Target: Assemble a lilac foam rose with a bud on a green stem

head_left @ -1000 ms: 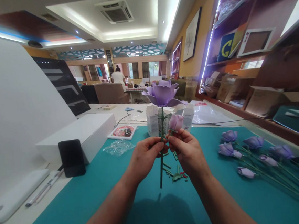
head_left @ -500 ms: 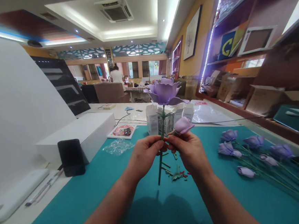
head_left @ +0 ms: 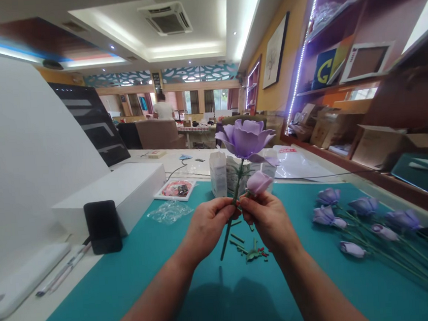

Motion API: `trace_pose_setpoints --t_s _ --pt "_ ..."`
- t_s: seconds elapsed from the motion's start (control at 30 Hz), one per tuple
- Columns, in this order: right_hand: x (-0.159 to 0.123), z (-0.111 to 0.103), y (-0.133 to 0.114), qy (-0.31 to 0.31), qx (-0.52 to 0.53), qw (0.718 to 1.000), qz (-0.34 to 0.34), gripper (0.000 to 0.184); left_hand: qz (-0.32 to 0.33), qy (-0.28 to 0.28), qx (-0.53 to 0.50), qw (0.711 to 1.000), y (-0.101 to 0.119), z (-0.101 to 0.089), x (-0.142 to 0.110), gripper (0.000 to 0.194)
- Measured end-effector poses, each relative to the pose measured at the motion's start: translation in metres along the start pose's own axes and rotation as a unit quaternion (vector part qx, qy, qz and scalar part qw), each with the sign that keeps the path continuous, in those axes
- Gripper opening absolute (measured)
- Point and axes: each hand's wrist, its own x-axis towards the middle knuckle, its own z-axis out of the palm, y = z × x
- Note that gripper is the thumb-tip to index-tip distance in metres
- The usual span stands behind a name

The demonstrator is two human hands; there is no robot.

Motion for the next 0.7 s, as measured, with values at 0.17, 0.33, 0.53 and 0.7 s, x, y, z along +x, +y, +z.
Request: trace_pose_setpoints --t_s 0.17,0.33,0.53,0.7 --pt "0.0006 0.0003 0.0010 0.003 0.007 1.000 0.004 0.026 0.003 -0.019 0.025 0.999 0.0023 -0.0021 -0.0002 0.027" --pt "0.0008 0.0003 0.0032 0.009 0.010 1.000 0.001 0.027 -0.001 -0.022 0.036 0.999 0.0040 -0.0021 0.0000 0.028" --pt "0.0004 0.0003 0.0062 0.012 0.023 1.000 0.010 0.030 0.009 -0.033 0.058 0.998 0.0064 0.0004 -0.0033 0.029" --pt "0.0018 -0.0008 0.0067 0.021 0.037 0.999 0.010 0.032 0.021 -0.025 0.085 0.996 0.0076 0.0059 -0.0038 0.030"
